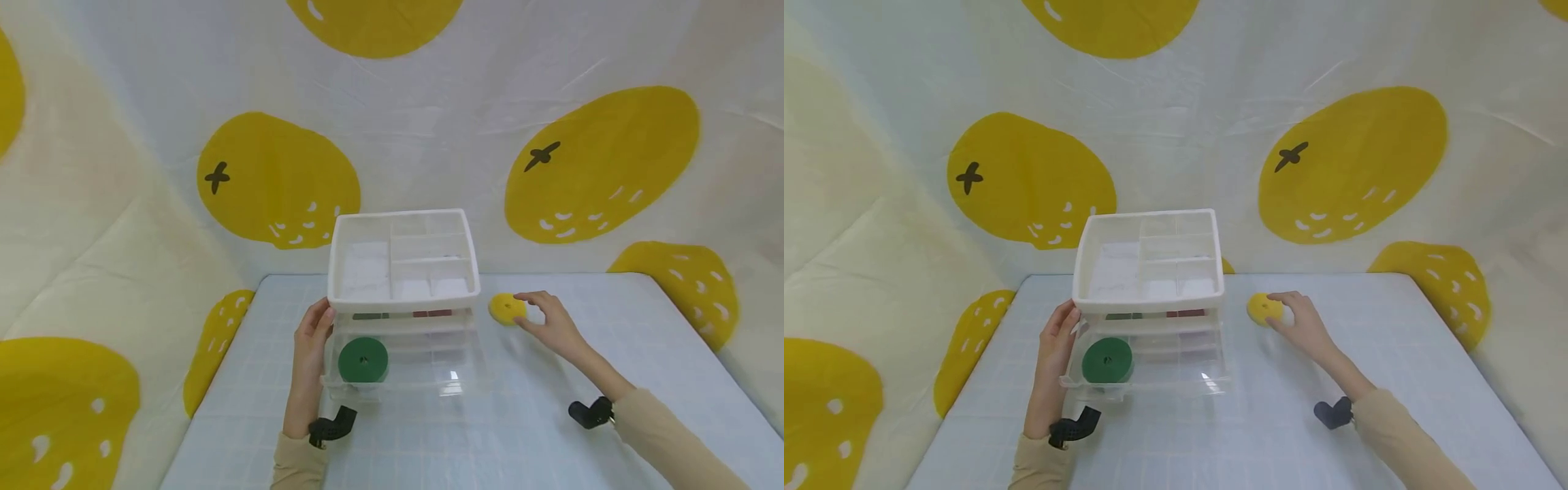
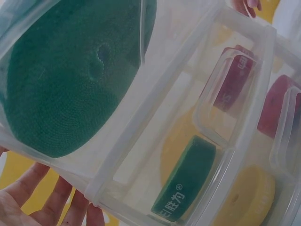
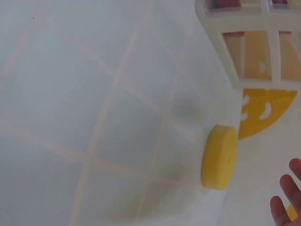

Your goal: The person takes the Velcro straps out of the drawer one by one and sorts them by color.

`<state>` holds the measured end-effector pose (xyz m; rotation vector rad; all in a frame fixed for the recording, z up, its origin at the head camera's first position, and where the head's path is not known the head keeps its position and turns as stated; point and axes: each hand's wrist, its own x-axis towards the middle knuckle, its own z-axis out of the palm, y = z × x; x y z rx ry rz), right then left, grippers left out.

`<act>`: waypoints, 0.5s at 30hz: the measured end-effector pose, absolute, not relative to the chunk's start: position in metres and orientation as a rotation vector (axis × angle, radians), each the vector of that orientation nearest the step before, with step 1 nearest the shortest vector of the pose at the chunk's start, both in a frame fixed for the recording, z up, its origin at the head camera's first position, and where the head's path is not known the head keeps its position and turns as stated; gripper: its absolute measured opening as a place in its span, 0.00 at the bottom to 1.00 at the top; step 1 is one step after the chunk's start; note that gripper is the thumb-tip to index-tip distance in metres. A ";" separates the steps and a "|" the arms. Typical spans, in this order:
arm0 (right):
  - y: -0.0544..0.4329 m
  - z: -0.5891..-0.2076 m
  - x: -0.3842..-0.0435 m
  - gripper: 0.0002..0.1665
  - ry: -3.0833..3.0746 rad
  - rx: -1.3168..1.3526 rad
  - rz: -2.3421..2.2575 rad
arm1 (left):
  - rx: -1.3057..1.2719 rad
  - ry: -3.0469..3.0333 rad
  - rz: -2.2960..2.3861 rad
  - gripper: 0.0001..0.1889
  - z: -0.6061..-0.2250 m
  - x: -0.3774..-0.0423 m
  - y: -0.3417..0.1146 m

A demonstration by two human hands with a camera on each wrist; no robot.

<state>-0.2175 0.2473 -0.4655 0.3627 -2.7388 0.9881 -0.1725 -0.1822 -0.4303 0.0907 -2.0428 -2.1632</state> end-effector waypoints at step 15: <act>0.224 -0.420 -0.192 0.25 -2.630 0.510 0.994 | 0.128 -2.047 -2.151 0.23 -0.430 -0.174 -0.182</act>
